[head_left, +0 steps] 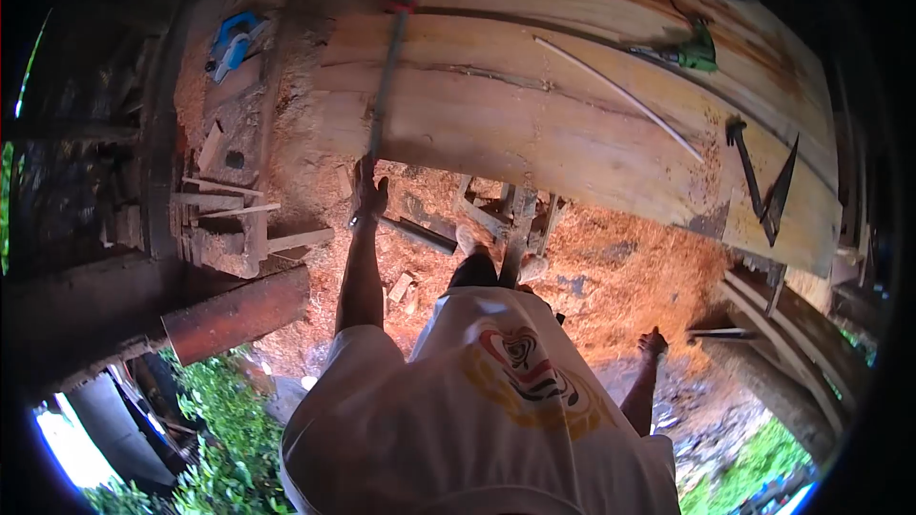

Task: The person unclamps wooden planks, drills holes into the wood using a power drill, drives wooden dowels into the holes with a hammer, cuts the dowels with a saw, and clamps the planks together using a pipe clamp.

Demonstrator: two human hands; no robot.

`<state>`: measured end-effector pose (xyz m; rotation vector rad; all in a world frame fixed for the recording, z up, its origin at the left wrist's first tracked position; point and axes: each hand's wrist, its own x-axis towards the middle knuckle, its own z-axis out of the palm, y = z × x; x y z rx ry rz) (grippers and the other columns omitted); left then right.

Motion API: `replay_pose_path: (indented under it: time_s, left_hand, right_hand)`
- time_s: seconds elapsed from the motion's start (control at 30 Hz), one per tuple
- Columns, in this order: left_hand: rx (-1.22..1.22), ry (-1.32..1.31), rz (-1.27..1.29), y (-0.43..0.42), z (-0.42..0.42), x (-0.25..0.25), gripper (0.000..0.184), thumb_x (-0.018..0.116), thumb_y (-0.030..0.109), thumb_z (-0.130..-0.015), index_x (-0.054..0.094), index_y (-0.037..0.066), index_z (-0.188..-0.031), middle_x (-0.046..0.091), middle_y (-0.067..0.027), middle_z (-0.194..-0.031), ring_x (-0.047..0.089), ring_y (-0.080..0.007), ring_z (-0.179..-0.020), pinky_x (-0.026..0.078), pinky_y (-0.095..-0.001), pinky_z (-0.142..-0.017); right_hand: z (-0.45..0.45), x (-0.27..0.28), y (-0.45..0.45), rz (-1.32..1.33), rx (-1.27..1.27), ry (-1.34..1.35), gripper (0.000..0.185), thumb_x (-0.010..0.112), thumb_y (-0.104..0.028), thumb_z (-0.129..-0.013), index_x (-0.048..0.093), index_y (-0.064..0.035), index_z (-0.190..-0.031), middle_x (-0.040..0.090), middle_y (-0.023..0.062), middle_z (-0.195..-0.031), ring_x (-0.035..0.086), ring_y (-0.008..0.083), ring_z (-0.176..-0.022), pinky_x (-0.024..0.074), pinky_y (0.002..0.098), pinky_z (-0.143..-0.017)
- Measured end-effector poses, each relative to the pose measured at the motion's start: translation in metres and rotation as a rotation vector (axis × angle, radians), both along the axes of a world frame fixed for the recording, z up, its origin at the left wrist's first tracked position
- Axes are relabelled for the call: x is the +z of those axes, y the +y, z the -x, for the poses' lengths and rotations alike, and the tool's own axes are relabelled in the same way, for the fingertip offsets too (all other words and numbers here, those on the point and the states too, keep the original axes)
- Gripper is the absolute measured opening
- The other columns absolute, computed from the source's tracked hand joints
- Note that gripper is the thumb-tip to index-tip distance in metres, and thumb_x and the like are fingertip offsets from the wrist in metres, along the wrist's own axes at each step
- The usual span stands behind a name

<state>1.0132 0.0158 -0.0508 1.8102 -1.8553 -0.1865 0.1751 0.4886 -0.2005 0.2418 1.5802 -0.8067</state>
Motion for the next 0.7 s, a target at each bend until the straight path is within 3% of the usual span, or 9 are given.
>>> replay_pose_path:
  time_s: [0.07, 0.13, 0.23, 0.27, 0.33, 0.37, 0.47, 0.6, 0.7]
  left_hand:
    - [0.319, 0.085, -0.254, 0.007, -0.021, -0.042, 0.054, 0.067, 0.031, -0.089, 0.048, 0.001, -0.130, 0.062, -0.0249, -0.114, 0.061, -0.0417, -0.107, 0.051, -0.0480, -0.087]
    - [0.445, 0.135, -0.434, 0.007, -0.042, -0.059, 0.049, 0.067, 0.038, -0.088, 0.054, 0.003, -0.121, 0.064, -0.0245, -0.108, 0.063, -0.0428, -0.102, 0.052, -0.0501, -0.082]
    - [0.384, 0.159, -0.509, 0.007, -0.035, -0.028, 0.050, 0.064, 0.050, -0.088, 0.063, 0.004, -0.107, 0.070, -0.0225, -0.087, 0.068, -0.0408, -0.087, 0.053, -0.0513, -0.074]
    - [0.348, 0.223, -0.362, 0.012, -0.060, -0.089, 0.046, 0.067, 0.049, -0.089, 0.061, 0.006, -0.105, 0.066, -0.0109, -0.072, 0.066, -0.0250, -0.067, 0.051, -0.0419, -0.058]
    - [0.334, 0.288, -0.373, 0.014, -0.070, -0.116, 0.037, 0.068, 0.043, -0.091, 0.062, 0.008, -0.103, 0.063, -0.0031, -0.070, 0.058, -0.0124, -0.053, 0.048, -0.0315, -0.051]
    - [0.135, 0.280, -0.140, 0.020, -0.073, -0.123, 0.033, 0.065, 0.038, -0.094, 0.063, 0.007, -0.105, 0.062, -0.0013, -0.072, 0.058, -0.0111, -0.057, 0.048, -0.0304, -0.054]
    - [0.222, 0.771, -0.320, 0.035, -0.064, -0.100, 0.044, 0.059, 0.042, -0.098, 0.063, 0.002, -0.115, 0.067, -0.0075, -0.100, 0.062, -0.0181, -0.093, 0.049, -0.0342, -0.082]
    - [0.395, 0.595, -0.348, 0.065, -0.047, -0.050, 0.058, 0.042, 0.049, -0.102, 0.064, -0.001, -0.121, 0.069, -0.0174, -0.109, 0.062, -0.0299, -0.098, 0.045, -0.0413, -0.092]
    - [0.359, 0.190, -0.149, 0.120, -0.078, -0.082, 0.041, 0.056, 0.029, -0.099, 0.063, -0.005, -0.120, 0.067, -0.0225, -0.114, 0.063, -0.0354, -0.107, 0.048, -0.0428, -0.094]
  right_hand:
    - [0.030, 0.008, -0.035, 0.221, -0.190, -0.128, 0.050, 0.044, -0.057, -0.098, 0.049, -0.0141, -0.072, 0.044, 0.0009, -0.061, 0.045, 0.0207, -0.048, 0.0364, 0.0317, -0.042]
    - [-0.048, 0.096, -0.123, 0.094, -0.008, 0.724, 0.042, 0.053, -0.048, -0.098, 0.057, -0.0106, -0.079, 0.056, 0.0040, -0.064, 0.054, 0.0181, -0.049, 0.0405, 0.0290, -0.043]
    - [-0.085, 0.137, -0.187, 0.098, 0.062, 0.823, 0.030, 0.059, -0.038, -0.097, 0.060, -0.0109, -0.084, 0.062, 0.0039, -0.067, 0.058, 0.0145, -0.051, 0.0418, 0.0253, -0.042]
    - [-0.032, 0.089, -0.179, 0.160, 0.079, 0.515, 0.027, 0.059, -0.036, -0.097, 0.061, -0.0114, -0.085, 0.063, 0.0036, -0.068, 0.059, 0.0147, -0.052, 0.0424, 0.0265, -0.042]
    - [-0.053, 0.109, -0.210, 0.033, 0.402, 0.850, 0.027, 0.060, -0.032, -0.094, 0.063, -0.0081, -0.082, 0.063, 0.0049, -0.066, 0.058, 0.0156, -0.049, 0.0439, 0.0298, -0.043]
    - [-0.066, 0.122, -0.228, -0.061, 0.547, 1.018, 0.027, 0.061, -0.030, -0.093, 0.064, -0.0064, -0.080, 0.063, 0.0055, -0.064, 0.057, 0.0160, -0.048, 0.0446, 0.0315, -0.043]
    - [-0.093, 0.182, -0.283, 0.257, 0.444, 1.187, 0.030, 0.062, -0.027, -0.092, 0.066, -0.0017, -0.078, 0.066, 0.0074, -0.066, 0.065, 0.0167, -0.055, 0.0513, 0.0323, -0.050]
    - [0.002, 0.150, -0.350, 0.579, 0.692, 1.604, 0.022, 0.064, -0.020, -0.090, 0.065, -0.0020, -0.079, 0.069, 0.0104, -0.078, 0.066, 0.0179, -0.067, 0.0530, 0.0339, -0.061]
    - [0.035, 0.171, -0.440, 0.610, 0.651, 1.730, 0.014, 0.064, -0.015, -0.087, 0.066, -0.0030, -0.080, 0.069, 0.0124, -0.078, 0.068, 0.0223, -0.072, 0.0523, 0.0355, -0.066]
